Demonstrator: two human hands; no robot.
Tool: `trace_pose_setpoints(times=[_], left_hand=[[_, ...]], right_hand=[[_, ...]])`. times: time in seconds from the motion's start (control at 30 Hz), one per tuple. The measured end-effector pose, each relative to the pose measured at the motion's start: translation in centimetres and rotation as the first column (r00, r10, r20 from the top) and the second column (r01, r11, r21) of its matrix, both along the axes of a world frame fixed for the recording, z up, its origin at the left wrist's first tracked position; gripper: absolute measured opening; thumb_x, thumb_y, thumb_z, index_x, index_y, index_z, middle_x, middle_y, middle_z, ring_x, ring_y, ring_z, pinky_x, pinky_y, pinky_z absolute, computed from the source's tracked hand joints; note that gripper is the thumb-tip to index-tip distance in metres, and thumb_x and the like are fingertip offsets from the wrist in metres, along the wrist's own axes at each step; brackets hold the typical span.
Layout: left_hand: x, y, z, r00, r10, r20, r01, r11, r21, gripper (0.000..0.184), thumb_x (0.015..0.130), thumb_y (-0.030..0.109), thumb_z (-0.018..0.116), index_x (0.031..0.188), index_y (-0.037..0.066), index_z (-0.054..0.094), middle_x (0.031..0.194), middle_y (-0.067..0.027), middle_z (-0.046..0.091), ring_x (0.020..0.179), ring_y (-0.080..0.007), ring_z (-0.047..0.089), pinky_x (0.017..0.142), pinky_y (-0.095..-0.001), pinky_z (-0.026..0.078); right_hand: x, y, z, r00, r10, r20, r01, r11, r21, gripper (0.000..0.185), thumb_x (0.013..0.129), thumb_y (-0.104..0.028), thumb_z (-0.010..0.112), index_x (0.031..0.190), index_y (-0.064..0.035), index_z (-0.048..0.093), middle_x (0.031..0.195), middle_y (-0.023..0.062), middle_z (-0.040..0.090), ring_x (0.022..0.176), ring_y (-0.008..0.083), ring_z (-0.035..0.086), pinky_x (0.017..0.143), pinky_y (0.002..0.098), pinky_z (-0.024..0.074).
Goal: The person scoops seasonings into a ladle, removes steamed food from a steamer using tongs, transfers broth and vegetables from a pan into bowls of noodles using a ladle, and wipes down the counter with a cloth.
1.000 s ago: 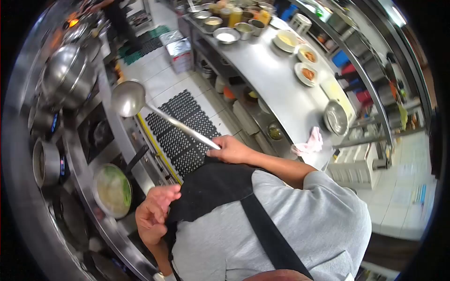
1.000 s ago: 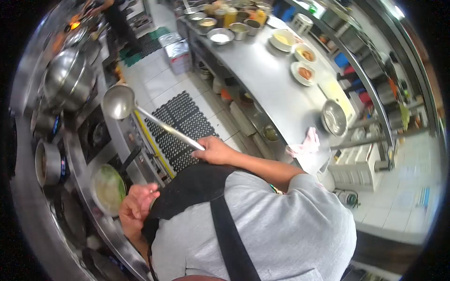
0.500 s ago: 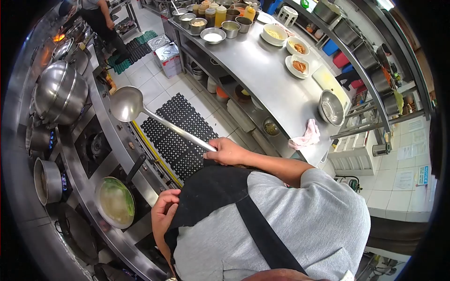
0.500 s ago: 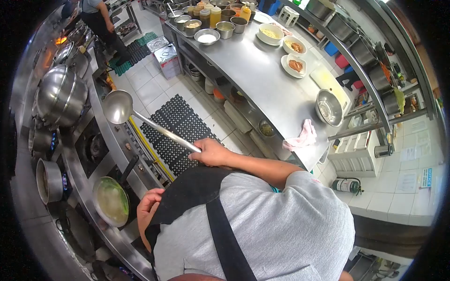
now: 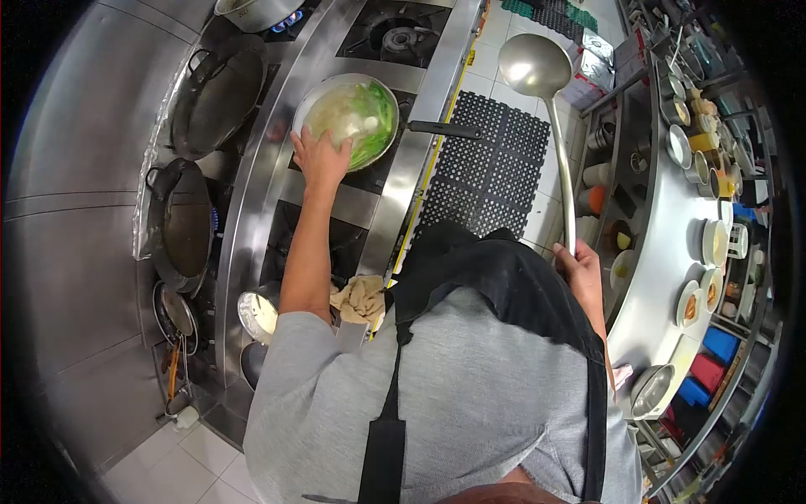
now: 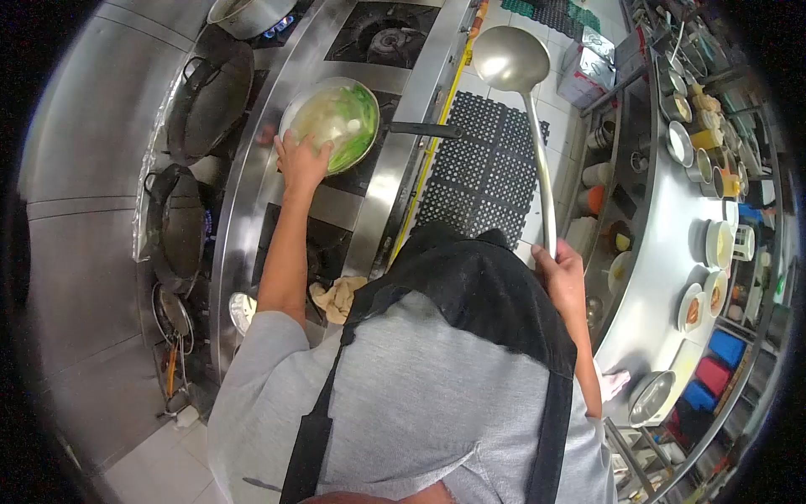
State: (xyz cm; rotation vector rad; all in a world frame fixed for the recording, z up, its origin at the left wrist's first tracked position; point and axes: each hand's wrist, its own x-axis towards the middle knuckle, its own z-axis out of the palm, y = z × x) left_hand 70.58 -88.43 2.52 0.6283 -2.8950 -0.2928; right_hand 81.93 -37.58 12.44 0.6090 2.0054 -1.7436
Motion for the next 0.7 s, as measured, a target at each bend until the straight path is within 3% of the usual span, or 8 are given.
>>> trace_pose_setpoints(times=[0.2,0.3,0.37,0.43,0.5,0.57,0.63,0.7], left_hand=[[-2.5,-1.6,-4.5,0.997,-0.075,0.018,0.076,0.996,-0.056,0.06,0.094,0.055,0.064,0.128,0.006,0.074,0.165,-0.0291,0.029,0.154,-0.0507,0.02,0.119,-0.0646,0.028],[-2.8,-2.0,-3.1,0.997,-0.08,-0.002,0.079,0.985,-0.154,0.051,0.097,0.052,0.061,0.112,0.007,0.08,0.16,-0.0273,0.039,0.151,-0.0508,0.029,0.12,-0.0609,0.028],[-2.9,0.1,0.6,0.961,-0.197,-0.192,0.188,0.98,-0.065,0.046,0.099,0.049,0.061,0.104,0.009,0.083,0.157,-0.0255,0.046,0.148,-0.0502,0.034,0.121,-0.0588,0.028],[-0.9,5.1,8.6,0.899,-0.278,-0.338,0.378,0.883,0.279,0.047,0.102,0.046,0.058,0.104,0.006,0.081,0.158,-0.026,0.045,0.148,-0.0505,0.035,0.123,-0.0528,0.026],[0.9,10.1,15.9,0.76,-0.361,-0.54,0.646,0.504,0.573,0.055,0.105,0.049,0.052,0.102,0.002,0.08,0.159,-0.0298,0.041,0.15,-0.0477,0.033,0.124,-0.0464,0.023],[2.7,15.1,21.4,0.627,-0.322,-0.709,0.713,-0.131,0.689,0.07,0.105,0.06,0.046,0.096,-0.001,0.079,0.158,-0.0341,0.04,0.152,-0.0439,0.033,0.122,-0.0469,0.024],[4.1,17.5,25.9,0.453,-0.486,-0.747,0.527,-0.53,0.664,0.087,0.1,0.074,0.039,0.096,-0.004,0.078,0.159,-0.0406,0.03,0.153,-0.0495,0.024,0.121,-0.0577,0.02],[5.2,21.6,28.1,0.297,-0.384,-0.874,0.158,-0.883,0.442,0.092,0.099,0.078,0.035,0.101,-0.003,0.078,0.157,-0.0469,0.024,0.151,-0.0591,0.016,0.117,-0.0689,0.015]], right_hand=[[0.5,-1.2,-0.1,0.999,0.037,0.004,-0.037,0.997,0.068,0.014,0.098,-0.016,0.07,0.09,-0.0069,0.064,0.065,-0.0077,0.05,0.054,0.0041,0.041,0.05,0.0247,0.0301],[0.7,-0.3,-0.5,0.995,0.099,-0.004,-0.098,0.984,0.148,0.016,0.096,-0.018,0.071,0.096,-0.0022,0.069,0.071,-0.0043,0.059,0.062,0.006,0.049,0.056,0.0262,0.0373],[0.4,-0.7,0.9,0.996,0.086,-0.02,-0.082,0.986,0.143,0.02,0.094,-0.021,0.073,0.096,-0.0016,0.07,0.073,-0.0023,0.061,0.064,0.0076,0.053,0.061,0.0271,0.0422],[0.2,-0.8,1.7,0.998,0.057,0.032,-0.061,0.989,0.131,0.021,0.095,-0.023,0.072,0.094,-0.002,0.068,0.069,-0.0021,0.058,0.06,0.0068,0.051,0.056,0.0279,0.0405],[0.0,-0.9,2.1,0.999,0.022,0.04,-0.026,0.996,0.089,0.022,0.095,-0.021,0.071,0.089,-0.0019,0.065,0.065,-0.0018,0.056,0.052,0.0074,0.049,0.049,0.0282,0.0372],[0.1,-0.5,2.0,1.0,-0.027,0.016,0.026,0.999,0.048,0.022,0.096,-0.02,0.071,0.088,-0.002,0.063,0.064,-0.0013,0.055,0.048,0.0079,0.048,0.047,0.0283,0.0359],[-0.1,-0.8,1.4,0.999,-0.043,0.007,0.043,0.999,-0.026,0.023,0.096,-0.018,0.071,0.084,-0.0025,0.06,0.062,0.0003,0.056,0.045,0.0092,0.047,0.044,0.0285,0.0355],[0.1,-0.2,0.2,0.997,-0.08,0.01,0.08,0.996,-0.027,0.023,0.096,-0.018,0.072,0.085,-0.0027,0.06,0.062,0.0007,0.055,0.045,0.0091,0.048,0.044,0.0284,0.0359]])
